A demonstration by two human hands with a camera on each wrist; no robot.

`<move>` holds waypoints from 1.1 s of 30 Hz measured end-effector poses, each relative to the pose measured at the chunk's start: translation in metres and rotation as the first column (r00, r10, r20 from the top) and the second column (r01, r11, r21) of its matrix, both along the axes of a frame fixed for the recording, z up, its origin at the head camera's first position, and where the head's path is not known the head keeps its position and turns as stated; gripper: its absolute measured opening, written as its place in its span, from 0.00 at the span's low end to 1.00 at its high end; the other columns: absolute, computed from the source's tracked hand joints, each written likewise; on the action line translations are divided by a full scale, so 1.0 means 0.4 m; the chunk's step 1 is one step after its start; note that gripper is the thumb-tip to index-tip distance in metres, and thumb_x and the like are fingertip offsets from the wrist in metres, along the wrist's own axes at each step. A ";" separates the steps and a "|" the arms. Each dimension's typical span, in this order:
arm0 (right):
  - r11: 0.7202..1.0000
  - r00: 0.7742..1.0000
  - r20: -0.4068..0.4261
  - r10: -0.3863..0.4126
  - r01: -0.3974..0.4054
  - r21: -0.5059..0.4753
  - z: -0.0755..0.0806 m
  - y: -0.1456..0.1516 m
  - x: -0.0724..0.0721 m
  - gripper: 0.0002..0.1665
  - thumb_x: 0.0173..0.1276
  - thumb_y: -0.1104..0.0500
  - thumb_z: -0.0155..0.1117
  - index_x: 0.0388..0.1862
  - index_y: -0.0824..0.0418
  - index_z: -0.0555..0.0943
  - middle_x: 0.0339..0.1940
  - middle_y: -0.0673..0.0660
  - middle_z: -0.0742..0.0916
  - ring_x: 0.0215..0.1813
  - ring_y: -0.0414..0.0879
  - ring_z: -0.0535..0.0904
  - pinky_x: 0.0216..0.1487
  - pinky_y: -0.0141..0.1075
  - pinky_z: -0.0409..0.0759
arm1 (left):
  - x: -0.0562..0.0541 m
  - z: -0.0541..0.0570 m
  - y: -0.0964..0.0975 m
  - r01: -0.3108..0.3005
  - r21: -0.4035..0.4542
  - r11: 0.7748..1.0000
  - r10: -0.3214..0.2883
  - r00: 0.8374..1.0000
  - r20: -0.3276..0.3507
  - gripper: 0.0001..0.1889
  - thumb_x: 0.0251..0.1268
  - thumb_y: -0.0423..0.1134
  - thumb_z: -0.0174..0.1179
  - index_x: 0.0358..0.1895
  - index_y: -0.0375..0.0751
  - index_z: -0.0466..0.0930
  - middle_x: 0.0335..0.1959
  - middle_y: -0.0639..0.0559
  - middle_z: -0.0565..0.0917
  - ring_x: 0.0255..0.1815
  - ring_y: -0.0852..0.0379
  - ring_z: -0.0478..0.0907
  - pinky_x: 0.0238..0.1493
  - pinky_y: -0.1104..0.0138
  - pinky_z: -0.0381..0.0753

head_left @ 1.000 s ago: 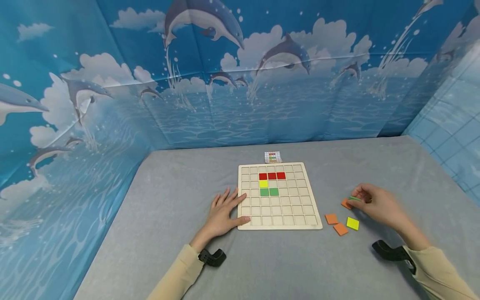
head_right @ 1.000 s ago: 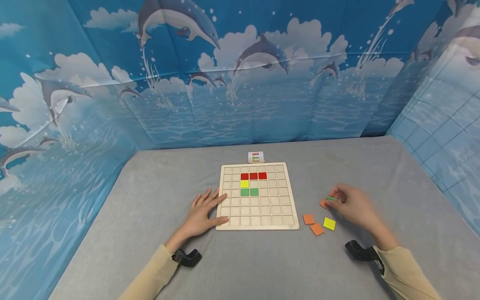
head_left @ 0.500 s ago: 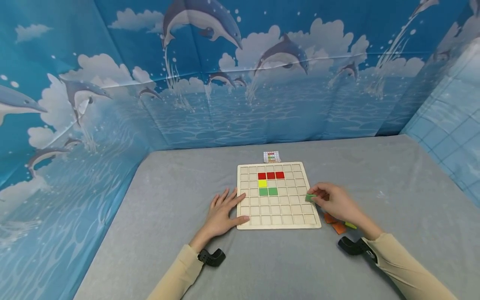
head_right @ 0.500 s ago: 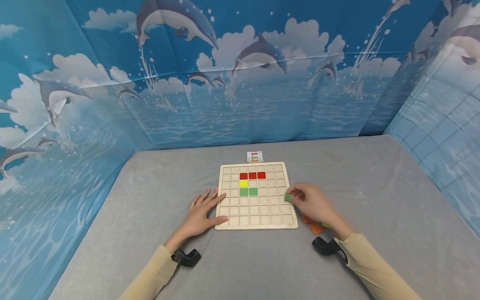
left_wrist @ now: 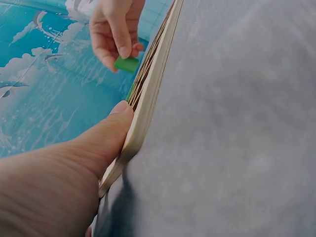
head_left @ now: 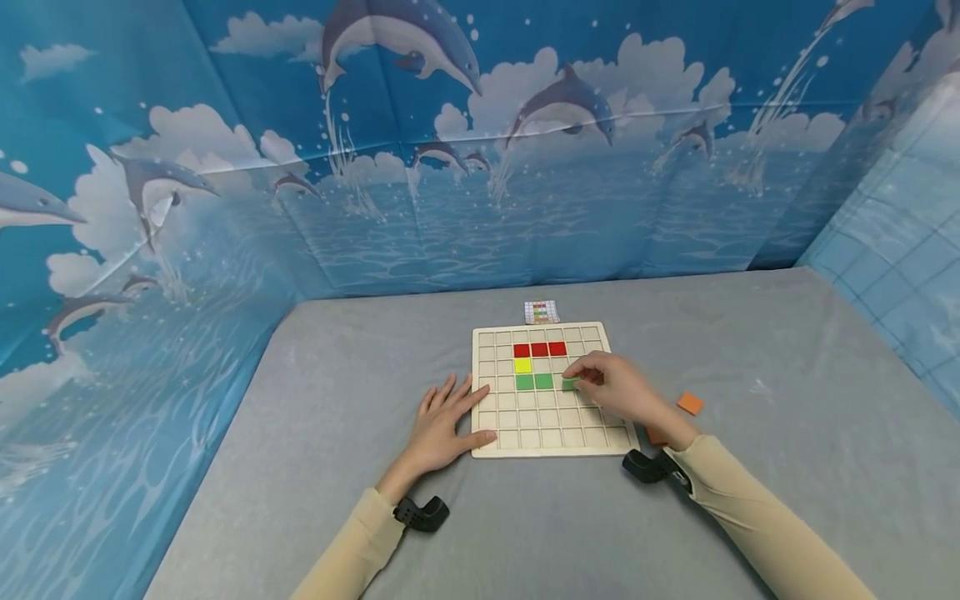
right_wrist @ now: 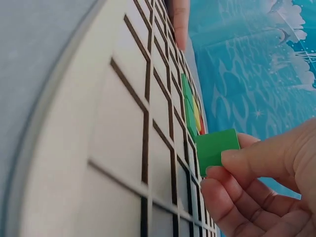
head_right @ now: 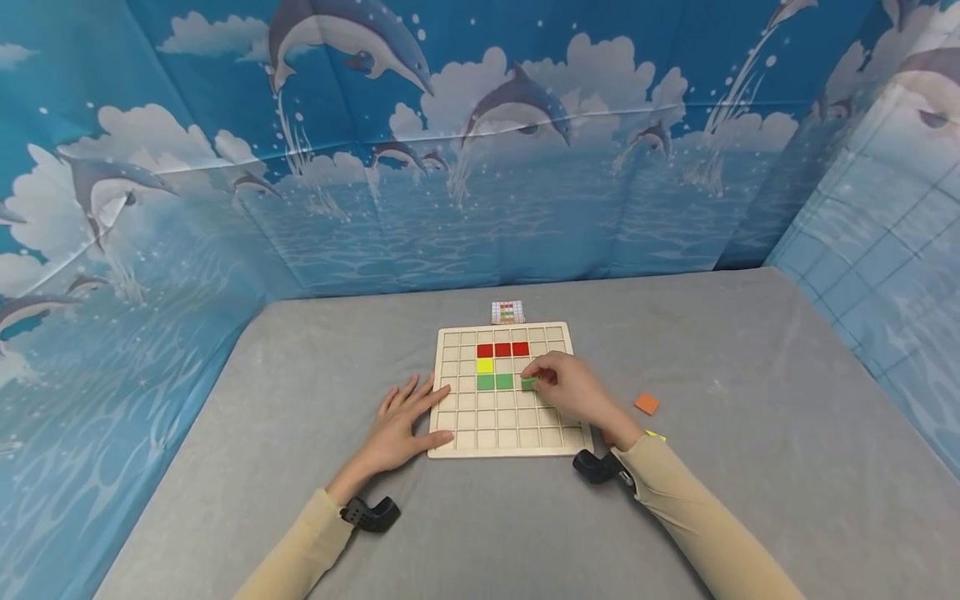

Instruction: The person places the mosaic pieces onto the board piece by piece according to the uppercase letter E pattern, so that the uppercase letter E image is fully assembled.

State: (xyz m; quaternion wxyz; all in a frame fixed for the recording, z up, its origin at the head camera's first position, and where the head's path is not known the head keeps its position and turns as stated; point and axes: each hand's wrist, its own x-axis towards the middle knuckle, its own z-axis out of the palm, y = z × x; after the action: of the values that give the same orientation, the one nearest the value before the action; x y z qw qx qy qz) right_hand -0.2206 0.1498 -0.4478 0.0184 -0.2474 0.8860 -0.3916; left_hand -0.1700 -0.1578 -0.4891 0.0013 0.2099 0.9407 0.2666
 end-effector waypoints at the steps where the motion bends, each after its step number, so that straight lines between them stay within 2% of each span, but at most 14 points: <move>1: 1.000 1.000 -0.001 0.000 0.000 -0.002 0.001 -0.006 -0.002 0.09 0.63 0.70 0.62 0.39 0.61 0.85 0.37 0.54 0.84 0.34 0.44 0.75 0.38 0.40 0.76 | 0.001 0.000 0.000 -0.001 0.002 1.000 0.001 1.000 0.002 0.38 0.61 0.61 0.58 0.73 0.54 0.61 0.75 0.49 0.53 0.75 0.47 0.40 0.69 0.49 0.35; 4: 1.000 1.000 -0.007 -0.009 0.009 -0.005 -0.005 -0.020 -0.010 0.07 0.63 0.69 0.63 0.38 0.62 0.85 0.35 0.56 0.84 0.33 0.44 0.76 0.37 0.40 0.76 | 0.003 0.000 -0.001 0.000 0.008 1.000 0.000 1.000 0.009 0.38 0.61 0.61 0.58 0.73 0.54 0.61 0.75 0.49 0.53 0.75 0.47 0.40 0.69 0.49 0.34; 9: 0.999 0.998 -0.046 -0.040 0.040 0.005 -0.021 -0.035 -0.018 0.06 0.62 0.71 0.64 0.35 0.63 0.85 0.30 0.52 0.83 0.30 0.43 0.75 0.34 0.39 0.75 | 0.006 0.002 0.000 0.001 0.008 1.000 -0.001 1.000 0.017 0.38 0.61 0.61 0.58 0.73 0.54 0.60 0.75 0.49 0.52 0.75 0.47 0.40 0.69 0.49 0.34; 15: 0.998 0.995 -0.087 -0.056 0.057 0.010 -0.013 -0.040 -0.018 0.05 0.61 0.71 0.65 0.34 0.64 0.84 0.29 0.52 0.83 0.29 0.44 0.74 0.32 0.39 0.74 | 0.001 0.005 0.001 0.001 0.019 1.000 -0.001 1.000 0.007 0.37 0.61 0.60 0.59 0.73 0.53 0.61 0.74 0.48 0.53 0.75 0.46 0.41 0.69 0.48 0.35; 20: 0.998 0.997 -0.060 -0.056 0.058 0.037 -0.010 -0.036 -0.020 0.05 0.62 0.69 0.65 0.34 0.62 0.84 0.31 0.54 0.83 0.30 0.44 0.74 0.33 0.39 0.73 | 0.000 0.006 0.000 0.005 0.007 1.000 -0.005 1.000 0.015 0.38 0.61 0.62 0.58 0.73 0.54 0.60 0.75 0.49 0.52 0.75 0.47 0.40 0.69 0.48 0.34; 29: 0.995 0.998 0.009 -0.060 0.059 0.077 -0.017 -0.035 -0.028 0.07 0.64 0.69 0.62 0.38 0.61 0.83 0.35 0.55 0.83 0.32 0.45 0.76 0.34 0.40 0.74 | 0.000 -0.002 -0.003 0.014 0.016 1.000 -0.014 1.000 -0.009 0.38 0.61 0.63 0.57 0.72 0.53 0.62 0.74 0.48 0.54 0.75 0.46 0.40 0.68 0.46 0.36; 33: 0.995 0.998 -0.014 -0.056 0.057 0.081 -0.022 -0.036 -0.027 0.07 0.64 0.70 0.62 0.39 0.62 0.83 0.38 0.57 0.83 0.33 0.46 0.75 0.35 0.41 0.75 | -0.001 -0.003 -0.002 0.006 0.006 1.000 -0.006 1.000 -0.010 0.38 0.61 0.62 0.57 0.72 0.54 0.61 0.74 0.49 0.53 0.75 0.46 0.40 0.68 0.47 0.35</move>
State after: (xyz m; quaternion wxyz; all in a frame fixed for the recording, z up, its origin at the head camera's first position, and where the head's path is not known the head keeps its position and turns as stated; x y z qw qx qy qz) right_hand -0.2313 0.1353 -0.4565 0.0120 -0.2237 0.9079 -0.3542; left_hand -0.1703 -0.1587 -0.4902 -0.0035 0.2140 0.9392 0.2686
